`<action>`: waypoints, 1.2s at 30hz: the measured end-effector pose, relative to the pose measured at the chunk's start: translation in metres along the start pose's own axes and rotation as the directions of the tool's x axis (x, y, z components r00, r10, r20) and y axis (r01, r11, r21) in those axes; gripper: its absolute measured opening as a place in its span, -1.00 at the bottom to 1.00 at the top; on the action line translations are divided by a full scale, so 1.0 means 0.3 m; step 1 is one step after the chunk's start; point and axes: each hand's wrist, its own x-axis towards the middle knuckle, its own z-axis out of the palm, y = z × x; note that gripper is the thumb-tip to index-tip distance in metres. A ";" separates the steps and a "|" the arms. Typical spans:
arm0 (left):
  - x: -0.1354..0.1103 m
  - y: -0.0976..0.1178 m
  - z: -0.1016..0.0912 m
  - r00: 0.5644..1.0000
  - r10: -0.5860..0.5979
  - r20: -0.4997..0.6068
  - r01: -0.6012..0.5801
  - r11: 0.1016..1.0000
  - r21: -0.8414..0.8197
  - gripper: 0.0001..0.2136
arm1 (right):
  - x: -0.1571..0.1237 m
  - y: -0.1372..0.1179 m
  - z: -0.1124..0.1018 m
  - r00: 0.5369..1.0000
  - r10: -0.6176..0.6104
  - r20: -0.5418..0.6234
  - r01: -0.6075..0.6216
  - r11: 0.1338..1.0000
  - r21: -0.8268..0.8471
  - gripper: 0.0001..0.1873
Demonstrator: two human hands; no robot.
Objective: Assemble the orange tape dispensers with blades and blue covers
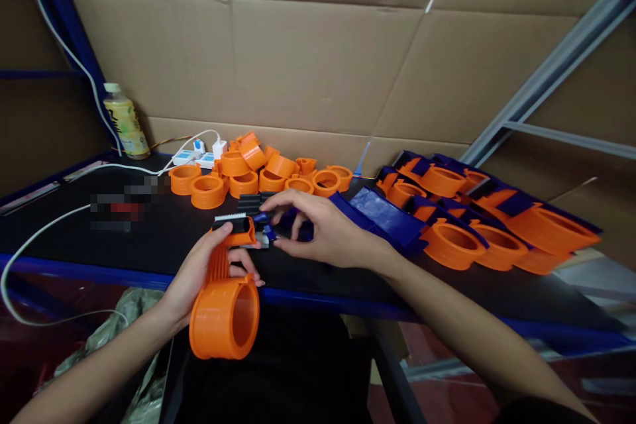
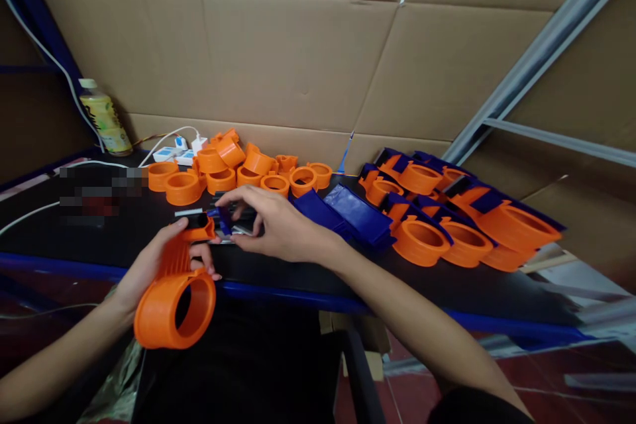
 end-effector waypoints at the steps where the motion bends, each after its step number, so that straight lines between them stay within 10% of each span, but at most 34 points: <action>1: -0.001 0.004 0.002 1.000 -0.016 0.001 0.016 1.000 -0.004 -0.62 | 0.004 -0.006 0.016 0.999 -0.037 -0.015 0.037 0.999 -0.016 -0.55; 18: -0.009 0.029 0.014 0.993 -0.118 0.023 0.117 0.992 0.055 -0.59 | -0.004 -0.022 0.076 0.964 -0.263 0.034 0.254 0.878 -0.406 -0.67; 27: -0.014 -0.016 0.014 0.985 0.170 -0.004 -0.170 0.984 0.052 -0.86 | -0.020 -0.016 0.133 0.940 -0.191 -0.283 0.158 0.978 -0.138 -0.61; 36: -0.009 -0.048 0.000 0.942 0.328 -0.068 -0.287 0.896 0.340 -0.84 | -0.060 -0.019 0.136 0.963 -0.224 -0.147 0.167 0.931 -0.325 -0.64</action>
